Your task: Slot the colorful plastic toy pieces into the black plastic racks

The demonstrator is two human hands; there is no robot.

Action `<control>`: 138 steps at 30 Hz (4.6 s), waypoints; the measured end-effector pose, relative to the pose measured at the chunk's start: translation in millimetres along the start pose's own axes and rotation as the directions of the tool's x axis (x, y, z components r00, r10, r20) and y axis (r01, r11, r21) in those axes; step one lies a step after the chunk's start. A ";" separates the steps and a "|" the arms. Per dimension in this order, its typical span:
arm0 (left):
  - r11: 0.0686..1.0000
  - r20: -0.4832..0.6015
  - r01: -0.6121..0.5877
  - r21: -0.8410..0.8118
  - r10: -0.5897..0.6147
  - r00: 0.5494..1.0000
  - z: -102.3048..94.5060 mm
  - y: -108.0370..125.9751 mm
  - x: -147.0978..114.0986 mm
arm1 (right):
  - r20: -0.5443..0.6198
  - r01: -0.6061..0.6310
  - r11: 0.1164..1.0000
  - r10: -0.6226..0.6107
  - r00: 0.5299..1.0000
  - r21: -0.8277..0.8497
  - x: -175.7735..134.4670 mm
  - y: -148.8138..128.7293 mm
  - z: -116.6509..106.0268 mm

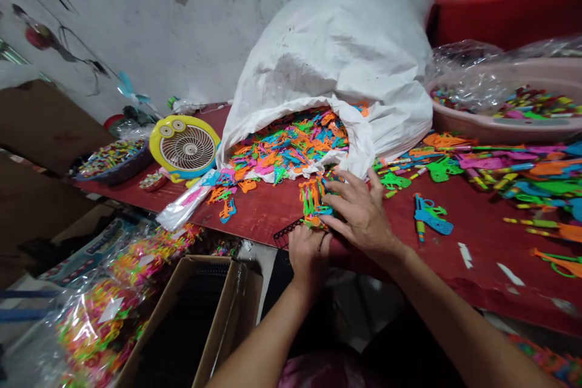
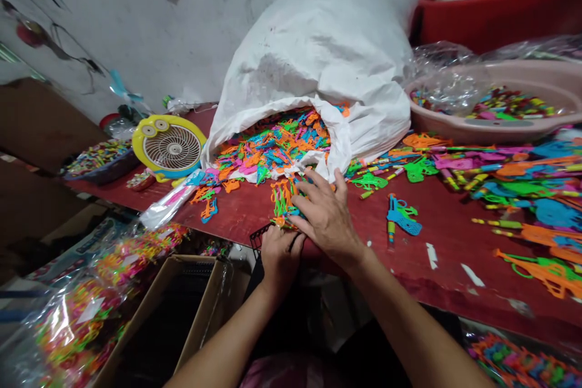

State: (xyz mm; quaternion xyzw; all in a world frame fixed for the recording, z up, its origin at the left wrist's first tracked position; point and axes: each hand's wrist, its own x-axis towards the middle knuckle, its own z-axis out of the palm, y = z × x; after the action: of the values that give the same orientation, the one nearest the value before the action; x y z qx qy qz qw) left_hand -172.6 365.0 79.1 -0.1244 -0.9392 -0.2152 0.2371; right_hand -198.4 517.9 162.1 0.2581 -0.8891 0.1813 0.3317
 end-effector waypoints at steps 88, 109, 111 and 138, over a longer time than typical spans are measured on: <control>0.654 0.345 0.175 -0.736 0.139 0.928 -27.5 -10.4 118.4 | 0.410 -0.075 0.997 0.055 0.910 0.033 23.6 22.9 -44.3; 0.700 0.340 0.103 -0.706 0.209 0.917 -23.3 -0.1 119.0 | 0.340 -0.148 0.983 0.176 0.924 -0.106 14.7 18.0 -37.8; 0.694 0.348 0.094 -0.714 0.236 0.907 -24.4 -0.9 119.5 | 0.330 -0.148 0.980 0.184 0.926 -0.133 13.6 18.6 -36.4; 0.668 0.359 0.063 -0.741 0.315 0.879 -18.5 -2.3 121.0 | 0.495 -0.210 0.959 0.279 0.823 -0.191 33.0 21.8 -41.5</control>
State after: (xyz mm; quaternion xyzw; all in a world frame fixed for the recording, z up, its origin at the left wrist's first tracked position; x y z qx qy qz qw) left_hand -269.7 370.4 153.3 -0.3224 -0.7894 -0.5203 -0.0466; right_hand -211.8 544.6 211.0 0.1593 -0.9807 0.0889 0.0704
